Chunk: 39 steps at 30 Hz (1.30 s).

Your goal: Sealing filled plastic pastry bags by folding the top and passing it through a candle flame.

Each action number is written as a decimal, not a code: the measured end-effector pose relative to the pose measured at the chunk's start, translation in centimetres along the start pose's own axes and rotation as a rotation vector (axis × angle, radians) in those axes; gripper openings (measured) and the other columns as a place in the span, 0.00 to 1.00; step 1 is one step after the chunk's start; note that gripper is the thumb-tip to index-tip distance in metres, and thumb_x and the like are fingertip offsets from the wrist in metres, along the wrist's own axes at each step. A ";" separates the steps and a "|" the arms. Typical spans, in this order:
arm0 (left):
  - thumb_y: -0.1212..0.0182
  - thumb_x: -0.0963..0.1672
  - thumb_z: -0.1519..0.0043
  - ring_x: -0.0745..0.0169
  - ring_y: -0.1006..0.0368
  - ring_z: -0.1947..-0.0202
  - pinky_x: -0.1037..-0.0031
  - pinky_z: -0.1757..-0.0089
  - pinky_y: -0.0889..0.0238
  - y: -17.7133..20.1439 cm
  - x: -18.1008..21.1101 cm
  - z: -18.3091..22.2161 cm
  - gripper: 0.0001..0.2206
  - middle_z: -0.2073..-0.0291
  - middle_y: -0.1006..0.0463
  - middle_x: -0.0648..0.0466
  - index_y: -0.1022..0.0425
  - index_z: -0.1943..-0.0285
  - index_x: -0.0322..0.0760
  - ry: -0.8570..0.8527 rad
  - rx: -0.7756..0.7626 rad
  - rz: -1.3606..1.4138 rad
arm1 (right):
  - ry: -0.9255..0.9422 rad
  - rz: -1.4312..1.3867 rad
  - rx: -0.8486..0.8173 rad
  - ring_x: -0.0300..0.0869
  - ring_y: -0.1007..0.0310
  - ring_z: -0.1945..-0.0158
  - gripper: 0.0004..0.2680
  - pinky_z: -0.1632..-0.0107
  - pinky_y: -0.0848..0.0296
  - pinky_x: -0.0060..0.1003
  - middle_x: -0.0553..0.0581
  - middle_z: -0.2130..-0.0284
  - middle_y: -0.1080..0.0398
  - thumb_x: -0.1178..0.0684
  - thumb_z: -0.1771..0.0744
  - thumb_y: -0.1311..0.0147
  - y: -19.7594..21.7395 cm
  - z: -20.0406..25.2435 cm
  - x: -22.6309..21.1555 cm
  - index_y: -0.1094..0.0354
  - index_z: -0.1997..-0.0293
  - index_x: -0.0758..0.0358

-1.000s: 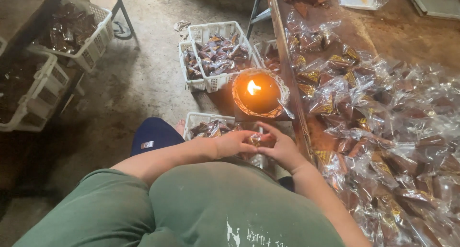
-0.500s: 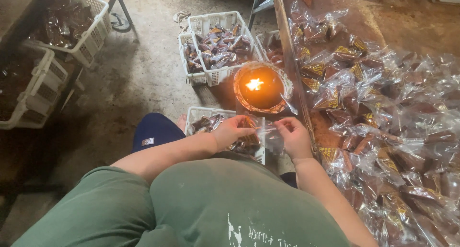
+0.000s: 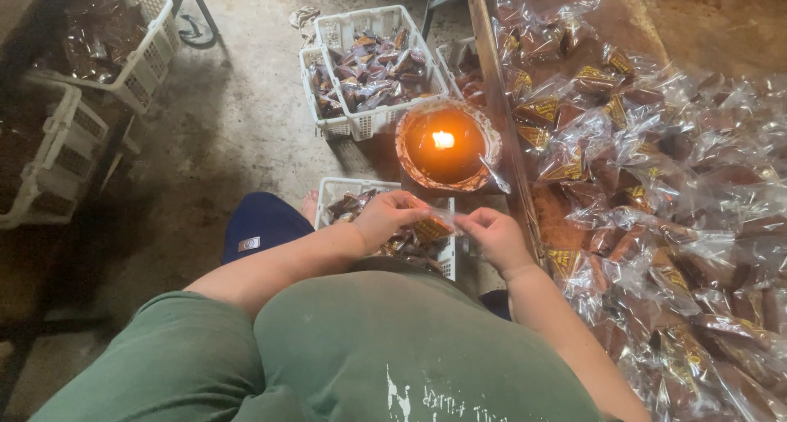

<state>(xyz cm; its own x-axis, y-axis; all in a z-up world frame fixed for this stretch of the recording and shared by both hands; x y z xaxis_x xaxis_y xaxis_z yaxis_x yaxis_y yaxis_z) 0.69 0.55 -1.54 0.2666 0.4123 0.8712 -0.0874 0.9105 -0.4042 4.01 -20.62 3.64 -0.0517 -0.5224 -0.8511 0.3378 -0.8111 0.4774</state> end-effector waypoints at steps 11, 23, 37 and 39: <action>0.51 0.57 0.33 0.34 0.26 0.46 0.50 0.45 0.33 -3.8 0.7 1.8 0.23 0.54 0.20 0.37 0.29 0.44 0.38 -0.072 -0.396 -1.082 | -0.318 -0.870 -0.100 0.44 0.22 0.64 0.09 0.55 0.21 0.38 0.56 0.70 0.27 0.57 0.32 0.43 -1.0 3.2 -4.6 0.36 0.72 0.62; 0.39 0.56 0.40 0.44 0.22 0.57 0.59 0.56 0.31 -3.4 -2.5 -0.4 0.19 0.63 0.22 0.43 0.27 0.50 0.45 0.039 -0.467 -0.965 | -0.167 -0.693 -0.098 0.39 0.29 0.49 0.08 0.44 0.32 0.35 0.51 0.50 0.25 0.49 0.30 0.47 -0.7 -0.1 -0.8 0.26 0.51 0.59; 0.44 0.55 0.36 0.57 0.23 0.78 0.75 0.76 0.37 -1.3 -2.8 -6.5 0.19 0.72 0.18 0.50 0.22 0.48 0.41 0.313 -0.133 0.104 | -0.131 -0.748 0.132 0.35 0.26 0.55 0.10 0.51 0.30 0.29 0.47 0.56 0.24 0.45 0.27 0.54 1.0 -2.9 3.0 0.30 0.43 0.53; 0.43 0.55 0.36 0.57 0.23 0.78 0.75 0.76 0.37 -1.4 -2.4 -6.0 0.20 0.72 0.18 0.49 0.22 0.47 0.39 0.323 -0.131 0.119 | -0.134 -0.744 0.136 0.36 0.25 0.55 0.10 0.51 0.30 0.29 0.48 0.56 0.24 0.45 0.27 0.54 1.1 -2.8 3.0 0.30 0.43 0.53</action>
<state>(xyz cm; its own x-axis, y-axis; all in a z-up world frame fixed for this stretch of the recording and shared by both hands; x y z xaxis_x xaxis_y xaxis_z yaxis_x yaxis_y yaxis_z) 5.95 -1.94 -4.73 0.5531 0.4652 0.6912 -0.0183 0.8362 -0.5482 6.84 -22.36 1.01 -0.3363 0.1535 -0.9292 0.0517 -0.9821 -0.1809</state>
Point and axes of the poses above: each hand's wrist, its own z-axis away from the middle knuckle, its own y-axis out of the back of the hand, x = y × z, the point moved 6 cm from there along -z, towards the middle knuckle
